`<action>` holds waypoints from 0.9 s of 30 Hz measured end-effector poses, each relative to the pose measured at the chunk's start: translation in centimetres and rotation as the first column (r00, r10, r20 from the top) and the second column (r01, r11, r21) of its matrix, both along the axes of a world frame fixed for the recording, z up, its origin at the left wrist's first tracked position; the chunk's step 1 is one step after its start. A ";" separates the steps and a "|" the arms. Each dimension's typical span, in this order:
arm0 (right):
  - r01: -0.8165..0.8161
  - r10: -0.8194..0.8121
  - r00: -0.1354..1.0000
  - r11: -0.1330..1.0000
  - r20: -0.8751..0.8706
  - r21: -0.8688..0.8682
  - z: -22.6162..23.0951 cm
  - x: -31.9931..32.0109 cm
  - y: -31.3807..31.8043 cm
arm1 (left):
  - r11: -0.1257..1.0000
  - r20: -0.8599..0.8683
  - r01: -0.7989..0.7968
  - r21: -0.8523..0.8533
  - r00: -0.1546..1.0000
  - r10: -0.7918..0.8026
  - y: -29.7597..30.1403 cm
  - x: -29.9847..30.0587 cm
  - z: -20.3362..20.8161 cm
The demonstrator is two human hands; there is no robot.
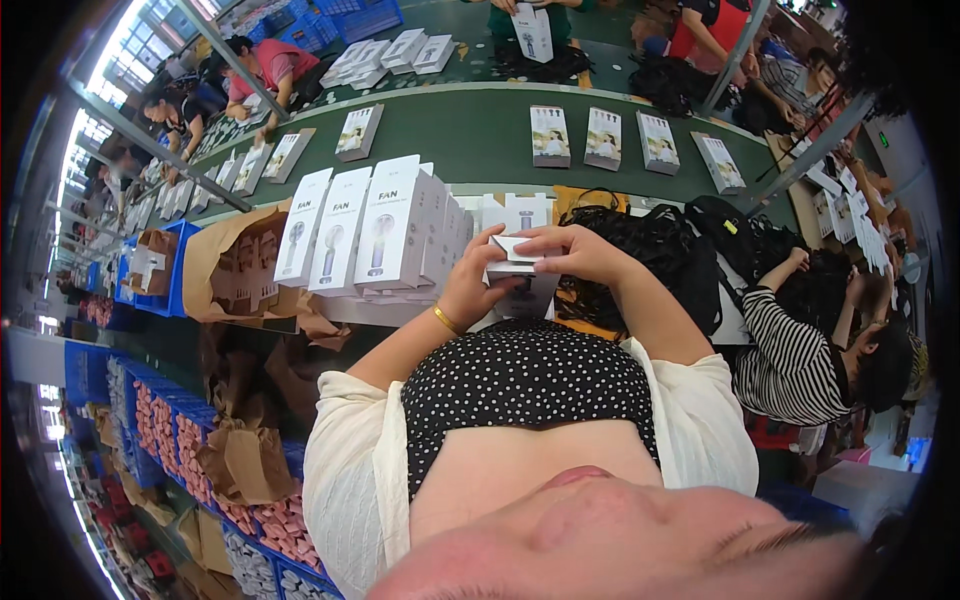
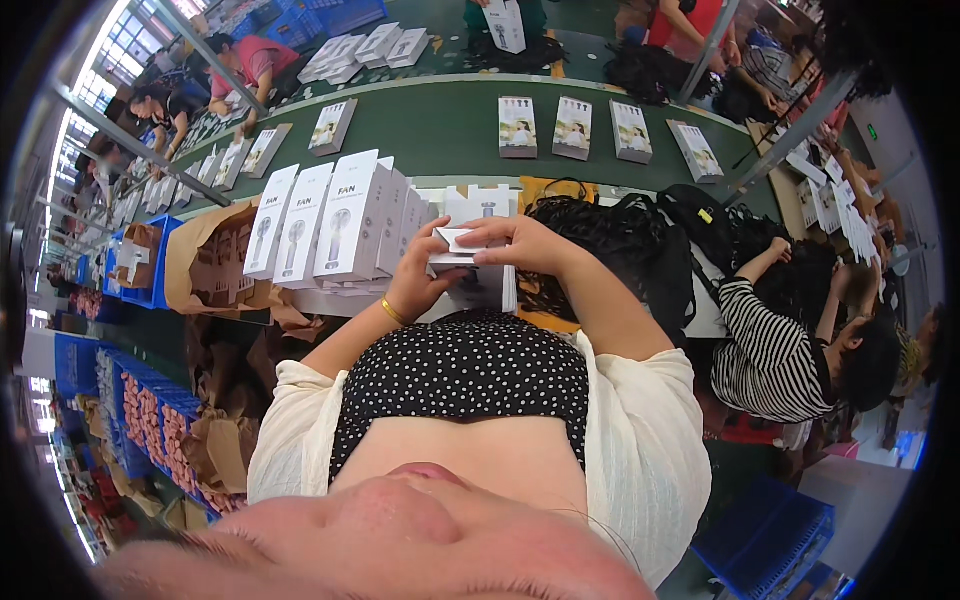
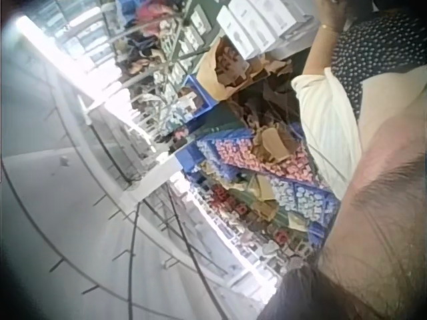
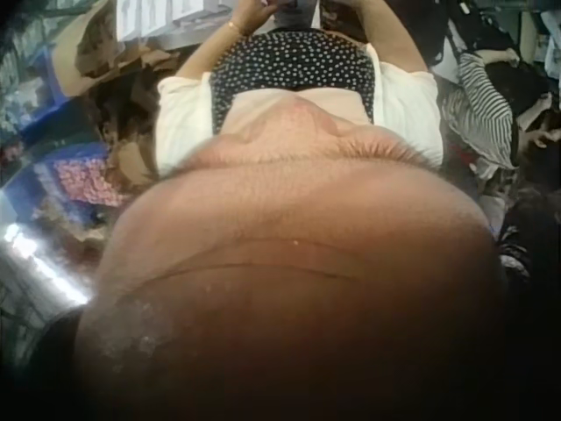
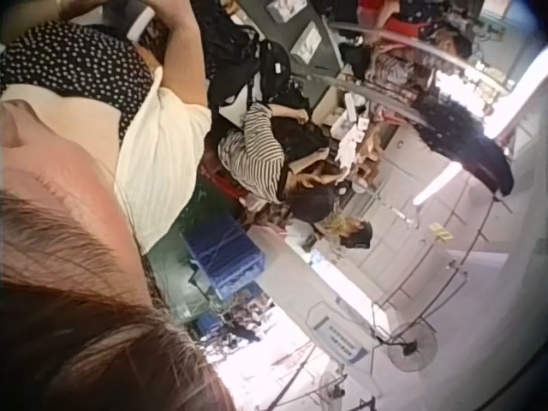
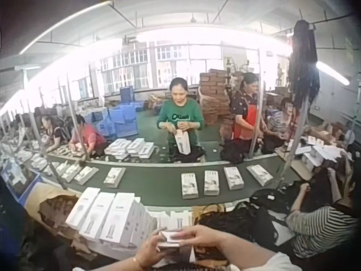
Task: The person folds cardboard packaging boxes, inserts handheld fans and straps inside, closes the boxes, and stacks the packaged fans before handing the stack across the table to a coworker.
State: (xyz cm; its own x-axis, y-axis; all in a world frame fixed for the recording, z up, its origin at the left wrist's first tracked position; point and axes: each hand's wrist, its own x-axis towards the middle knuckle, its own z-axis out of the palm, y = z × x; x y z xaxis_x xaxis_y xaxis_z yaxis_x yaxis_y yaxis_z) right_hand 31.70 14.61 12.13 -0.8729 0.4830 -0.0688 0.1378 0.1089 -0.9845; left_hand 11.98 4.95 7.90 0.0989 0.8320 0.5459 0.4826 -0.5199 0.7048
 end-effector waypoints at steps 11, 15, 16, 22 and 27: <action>0.203 -0.203 0.979 0.979 -0.032 -0.016 -0.1 -2.9 -0.8 | 0.994 -0.044 -0.111 0.015 0.993 0.112 -1.2 -0.4 1.4; 0.319 -0.318 0.876 0.946 -0.363 -0.059 -0.4 -3.9 -0.5 | 0.949 0.006 -0.294 0.114 0.955 0.296 -2.4 -1.4 1.6; 0.377 -0.391 0.803 0.918 -0.450 -0.125 -0.4 -3.9 -0.3 | 0.940 0.003 -0.320 0.116 0.947 0.321 -3.0 -2.0 1.7; 0.744 -0.698 0.431 0.633 -0.572 -0.212 -5.0 -1.2 3.1 | 0.856 0.837 -0.207 -0.474 0.197 0.511 -6.6 -7.2 4.3; 0.737 -0.612 0.540 0.675 -0.578 -0.025 -7.8 -0.9 2.7 | 0.803 0.837 -0.285 -0.524 0.000 0.547 -10.2 -12.3 2.4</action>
